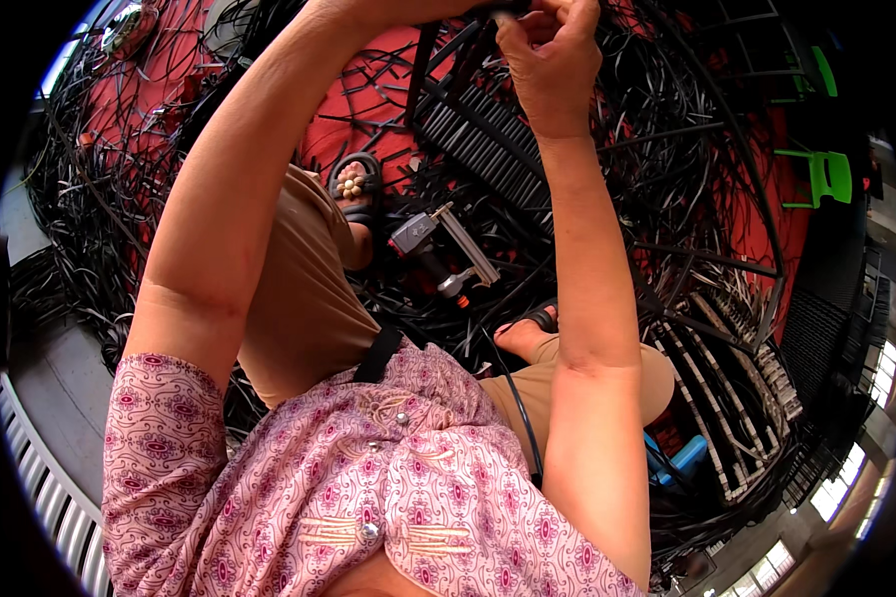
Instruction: The person sits on the floor and assembles rectangular frames by attaching black cables to a metal grid structure. They use a staple gun to secure the cables and scissors to trim excess material, working on multiple frames throughout the clip.
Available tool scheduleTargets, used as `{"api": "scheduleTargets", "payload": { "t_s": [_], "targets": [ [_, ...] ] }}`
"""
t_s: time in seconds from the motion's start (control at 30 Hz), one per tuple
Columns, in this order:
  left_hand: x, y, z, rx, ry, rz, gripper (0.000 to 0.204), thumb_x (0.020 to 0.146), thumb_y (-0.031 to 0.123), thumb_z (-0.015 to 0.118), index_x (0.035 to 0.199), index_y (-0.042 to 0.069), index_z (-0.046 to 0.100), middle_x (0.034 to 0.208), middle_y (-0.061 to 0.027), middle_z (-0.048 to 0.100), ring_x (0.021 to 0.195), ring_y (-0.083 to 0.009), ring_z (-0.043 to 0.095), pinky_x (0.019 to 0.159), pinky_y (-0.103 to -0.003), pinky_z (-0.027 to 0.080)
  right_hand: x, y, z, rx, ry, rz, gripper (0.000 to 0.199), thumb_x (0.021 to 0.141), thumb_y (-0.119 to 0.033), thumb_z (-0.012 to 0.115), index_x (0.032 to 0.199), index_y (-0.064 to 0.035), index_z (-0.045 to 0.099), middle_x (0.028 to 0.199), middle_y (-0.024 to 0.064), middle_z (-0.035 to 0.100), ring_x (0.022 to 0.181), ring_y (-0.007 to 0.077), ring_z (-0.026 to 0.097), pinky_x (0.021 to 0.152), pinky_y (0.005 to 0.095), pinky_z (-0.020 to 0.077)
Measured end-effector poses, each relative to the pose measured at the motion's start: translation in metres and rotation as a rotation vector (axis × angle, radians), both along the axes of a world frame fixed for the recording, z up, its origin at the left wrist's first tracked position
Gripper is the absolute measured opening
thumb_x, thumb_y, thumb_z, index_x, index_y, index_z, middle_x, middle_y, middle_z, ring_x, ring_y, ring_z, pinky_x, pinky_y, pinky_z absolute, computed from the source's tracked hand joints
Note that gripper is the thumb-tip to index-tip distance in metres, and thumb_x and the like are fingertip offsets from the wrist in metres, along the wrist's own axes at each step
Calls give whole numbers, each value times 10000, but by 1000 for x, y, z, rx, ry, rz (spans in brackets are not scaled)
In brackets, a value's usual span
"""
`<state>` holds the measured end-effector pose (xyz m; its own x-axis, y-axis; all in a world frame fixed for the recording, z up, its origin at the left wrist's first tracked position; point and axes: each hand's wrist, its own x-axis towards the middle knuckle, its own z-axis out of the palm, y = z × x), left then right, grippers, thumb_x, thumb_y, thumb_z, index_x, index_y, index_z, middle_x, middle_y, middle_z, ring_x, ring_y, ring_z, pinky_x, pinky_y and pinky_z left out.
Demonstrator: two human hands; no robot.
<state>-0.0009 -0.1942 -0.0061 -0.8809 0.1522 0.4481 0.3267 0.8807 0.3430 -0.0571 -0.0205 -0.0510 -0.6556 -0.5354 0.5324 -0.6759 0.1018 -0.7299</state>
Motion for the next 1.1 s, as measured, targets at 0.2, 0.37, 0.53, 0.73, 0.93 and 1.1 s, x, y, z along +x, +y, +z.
{"api": "scheduleTargets", "payload": {
  "t_s": [0.2, 0.37, 0.53, 0.73, 0.93, 1.1],
  "targets": [
    [4, -8, -6, 20, 114, -121, 216, 797, 211, 642, 932, 69, 731, 883, -146, 659, 843, -327, 633, 779, -419, 494, 5, 1, -4, 7, 6, 7, 743, 827, -53, 723, 1459, -70, 334, 962, 41, 565, 768, 84, 555, 687, 221, 490],
    [7, -3, 5, 48, -52, -83, 242, 769, 249, 663, 906, 60, 728, 870, -146, 680, 864, -314, 653, 792, -415, 495, 10, 2, -7, -67, -77, 24, 711, 841, -61, 722, 1447, -49, 350, 972, 41, 568, 792, 95, 574, 706, 217, 500],
    [5, -4, 0, 50, -36, -83, 255, 771, 266, 659, 875, 42, 723, 847, -157, 694, 852, -305, 667, 799, -412, 499, 20, 2, -9, -83, -246, -20, 647, 837, -78, 733, 1398, -28, 417, 991, 46, 594, 813, 111, 591, 733, 236, 511],
    [1, -3, -8, 44, 2, -94, 257, 791, 259, 650, 896, 32, 708, 864, -156, 691, 869, -320, 661, 799, -409, 499, 30, 0, -23, 31, -184, -188, 336, 861, -169, 702, 1147, -6, 633, 900, 91, 684, 802, 177, 643, 747, 307, 519],
    [23, 16, 15, 25, -70, -94, 236, 826, 235, 632, 906, 19, 686, 873, -155, 676, 906, -328, 645, 834, -427, 463, 21, 14, -41, -92, -208, -56, 245, 881, -194, 714, 1046, -15, 683, 812, 4, 682, 709, 68, 620, 616, 210, 496],
    [29, 36, 14, 31, -104, -145, 240, 846, 240, 629, 910, 12, 668, 843, -152, 661, 903, -318, 638, 866, -428, 434, 41, 43, -34, -96, -361, -80, 255, 840, -132, 732, 1054, -3, 682, 786, 12, 689, 687, 79, 616, 644, 222, 505]
  ]
}}
